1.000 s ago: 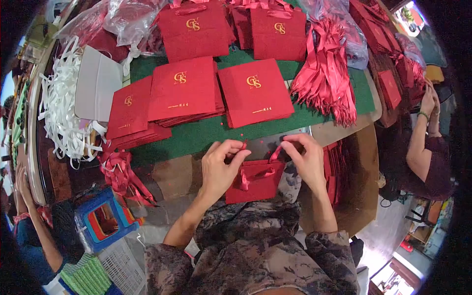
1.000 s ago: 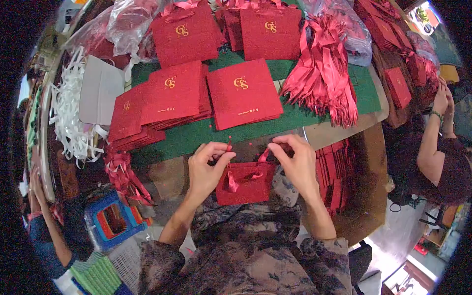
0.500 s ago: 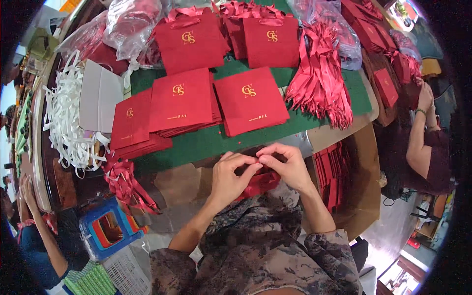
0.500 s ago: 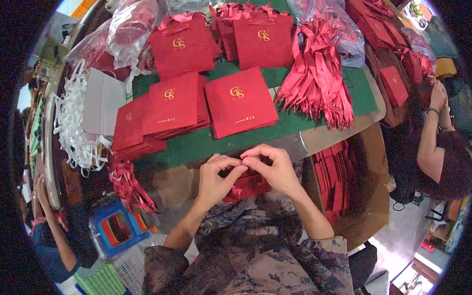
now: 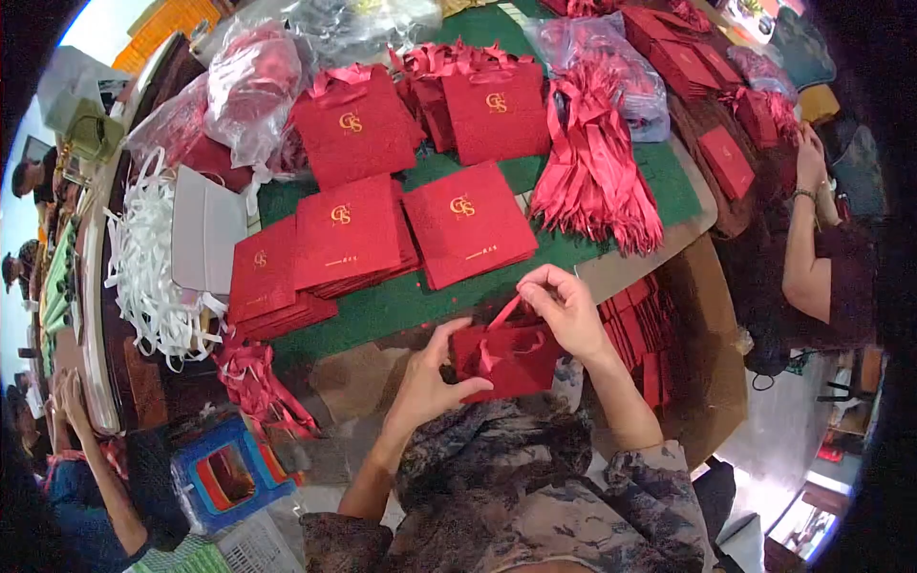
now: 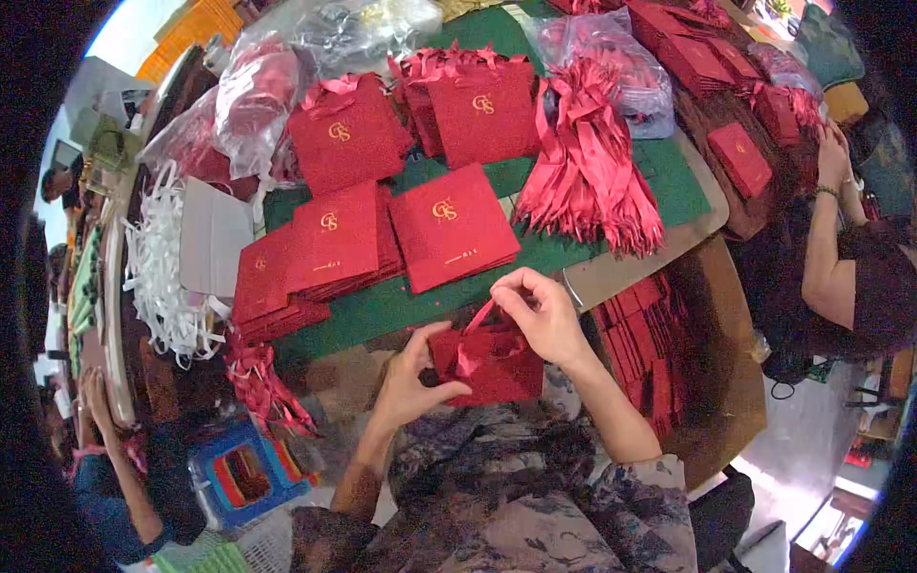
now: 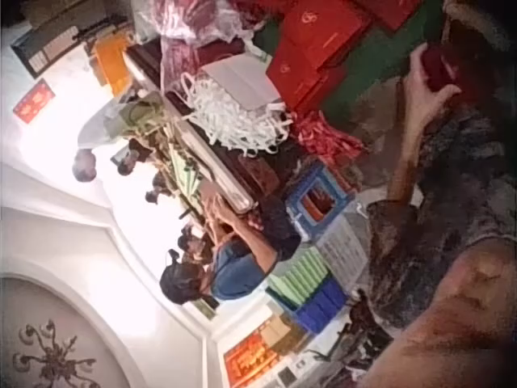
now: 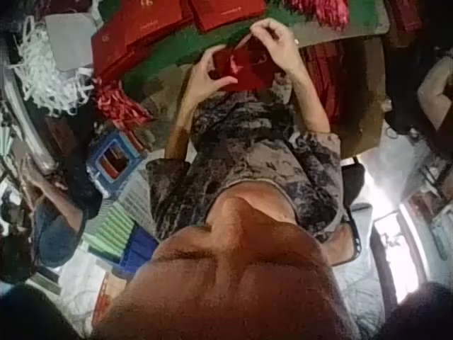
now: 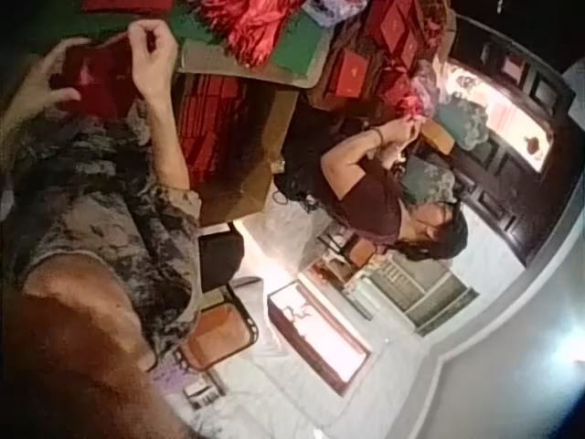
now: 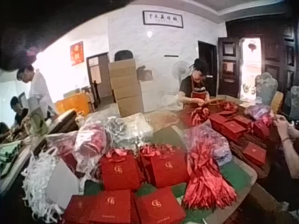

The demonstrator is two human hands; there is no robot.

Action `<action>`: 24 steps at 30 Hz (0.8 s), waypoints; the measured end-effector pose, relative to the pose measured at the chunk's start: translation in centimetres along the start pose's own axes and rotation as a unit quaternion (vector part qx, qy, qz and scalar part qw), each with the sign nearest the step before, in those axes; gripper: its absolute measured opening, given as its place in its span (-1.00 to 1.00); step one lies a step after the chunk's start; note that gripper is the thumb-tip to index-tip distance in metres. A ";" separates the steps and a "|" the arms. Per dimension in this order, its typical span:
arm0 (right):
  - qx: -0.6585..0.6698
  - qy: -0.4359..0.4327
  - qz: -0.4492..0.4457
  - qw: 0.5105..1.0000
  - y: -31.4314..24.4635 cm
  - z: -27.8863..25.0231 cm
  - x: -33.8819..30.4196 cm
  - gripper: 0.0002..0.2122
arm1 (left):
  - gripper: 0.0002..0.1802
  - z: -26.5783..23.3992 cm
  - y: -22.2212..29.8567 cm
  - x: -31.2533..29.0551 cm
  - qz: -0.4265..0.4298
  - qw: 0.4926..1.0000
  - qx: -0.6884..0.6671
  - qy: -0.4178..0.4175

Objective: The person assembles gift pouches by threading ribbon handles through them, unpacks and unties a bundle of ribbons from a plastic bag, and attaches ribbon handles onto the pouches by hand.

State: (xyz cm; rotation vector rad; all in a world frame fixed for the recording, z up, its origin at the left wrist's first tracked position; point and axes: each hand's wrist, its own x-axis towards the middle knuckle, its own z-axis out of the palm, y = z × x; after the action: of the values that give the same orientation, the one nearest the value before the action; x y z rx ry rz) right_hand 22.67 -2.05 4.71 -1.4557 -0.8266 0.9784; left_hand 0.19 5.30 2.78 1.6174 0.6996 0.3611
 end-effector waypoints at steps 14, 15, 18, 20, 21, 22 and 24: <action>-0.119 0.015 -0.085 0.989 -1.4 -1.1 5.5 -0.87 | -0.32 0.3 0.6 0.1 0.004 0.987 0.157 -0.036; -0.143 0.028 -0.088 0.985 -1.1 -1.1 5.6 -0.86 | -0.31 0.4 0.9 0.2 -0.007 0.982 0.186 -0.045; -0.189 0.044 -0.073 0.978 -1.0 -1.3 5.5 -0.85 | -0.28 0.4 0.5 0.3 -0.005 0.973 0.224 -0.056; -0.212 0.048 -0.052 0.975 -0.8 -1.5 5.3 -0.84 | -0.25 0.5 0.4 0.2 0.006 0.971 0.231 -0.060; -0.206 0.044 -0.063 0.976 -0.7 -1.6 5.2 -0.84 | -0.26 0.5 0.5 0.1 -0.003 0.972 0.230 -0.055; -0.201 0.040 -0.074 0.976 -0.6 -1.7 5.2 -0.83 | -0.26 0.5 0.7 0.2 -0.011 0.972 0.228 -0.051; -0.282 0.086 -0.140 0.945 -0.8 -1.8 4.3 -0.83 | -0.27 0.5 0.9 0.3 -0.029 0.977 0.202 -0.063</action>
State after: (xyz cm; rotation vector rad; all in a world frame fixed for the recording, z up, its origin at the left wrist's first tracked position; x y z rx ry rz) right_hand 26.12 1.20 4.99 -1.8095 -1.2061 0.3999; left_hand 0.96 5.08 3.50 1.9785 0.7543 0.0713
